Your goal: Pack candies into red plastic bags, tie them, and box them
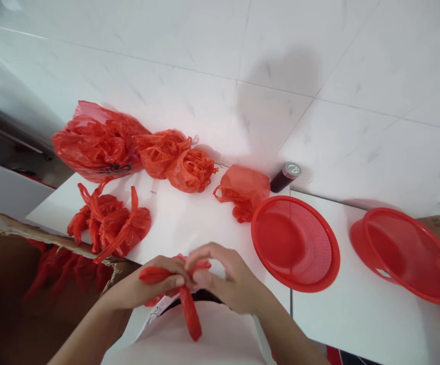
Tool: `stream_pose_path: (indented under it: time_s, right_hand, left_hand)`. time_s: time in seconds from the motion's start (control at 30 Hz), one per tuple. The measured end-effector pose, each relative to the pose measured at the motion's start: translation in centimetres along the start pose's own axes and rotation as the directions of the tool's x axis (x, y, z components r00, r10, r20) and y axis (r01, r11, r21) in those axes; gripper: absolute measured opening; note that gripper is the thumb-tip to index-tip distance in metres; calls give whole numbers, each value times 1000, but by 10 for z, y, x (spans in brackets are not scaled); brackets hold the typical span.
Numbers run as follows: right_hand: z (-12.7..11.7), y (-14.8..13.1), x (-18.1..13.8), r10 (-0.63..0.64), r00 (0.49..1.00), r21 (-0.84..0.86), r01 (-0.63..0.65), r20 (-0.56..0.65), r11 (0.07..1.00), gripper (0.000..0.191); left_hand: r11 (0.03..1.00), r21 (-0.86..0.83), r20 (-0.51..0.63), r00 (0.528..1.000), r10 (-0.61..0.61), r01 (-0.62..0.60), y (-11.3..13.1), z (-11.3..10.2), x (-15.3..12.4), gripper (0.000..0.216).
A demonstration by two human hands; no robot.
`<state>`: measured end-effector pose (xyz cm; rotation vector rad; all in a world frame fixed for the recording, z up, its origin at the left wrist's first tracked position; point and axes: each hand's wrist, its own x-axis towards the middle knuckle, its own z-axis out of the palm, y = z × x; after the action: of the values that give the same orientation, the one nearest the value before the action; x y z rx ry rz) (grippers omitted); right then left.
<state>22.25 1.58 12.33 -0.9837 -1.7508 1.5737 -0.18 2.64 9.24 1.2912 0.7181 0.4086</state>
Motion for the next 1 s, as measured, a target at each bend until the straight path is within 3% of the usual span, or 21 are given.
stream_pose_path:
  time_s: [0.13,0.2,0.3,0.37,0.43,0.47,0.53,0.6,0.67,0.77,0.87,1.0]
  right_hand:
    - [13,31,19,104,991,-148,-115,-80,982,31]
    - [20,46,20,137,987,-119,-146,-84,982,34]
    - [26,60,16,205,977,30,-204,-63,979,35]
    - [28,65,14,242,970,147,-236,-27,961,34]
    - [29,67,14,267,964,255,-259,0,932,27]
    - [30,67,14,275,961,279,-262,-9,924,24]
    - [29,64,13,265,960,222,-239,-94,945,20]
    - [27,61,12,190,953,32,-187,-234,982,21]
    - [24,59,10,57,933,-183,-129,-356,975,20]
    - [14,61,6,-60,887,-306,-94,-457,947,19]
    - [4,63,6,-17,858,-192,-95,-514,977,23]
    - [9,61,14,121,913,-47,-150,-389,987,30]
  left_hand:
    - [981,179,-23,996,85,-79,-1,0,4,19]
    - [960,264,-124,983,133,-96,-10,3,8,19]
    - [885,438,-349,877,331,-160,-31,11,13,16]
    - [836,516,-433,786,442,-186,-44,17,17,14]
    - [817,545,-475,734,485,-187,-52,21,20,12]
    - [814,553,-481,729,486,-178,-54,22,21,14]
    - [807,571,-450,764,462,-152,-54,21,22,20]
    - [790,600,-390,817,424,-124,-50,19,21,28]
    - [771,631,-371,841,394,-83,-48,14,18,35]
    - [757,653,-438,813,383,-4,-49,5,11,39]
    - [769,638,-520,755,399,33,-55,-7,1,38]
    - [778,627,-550,725,414,32,-55,-9,-2,34]
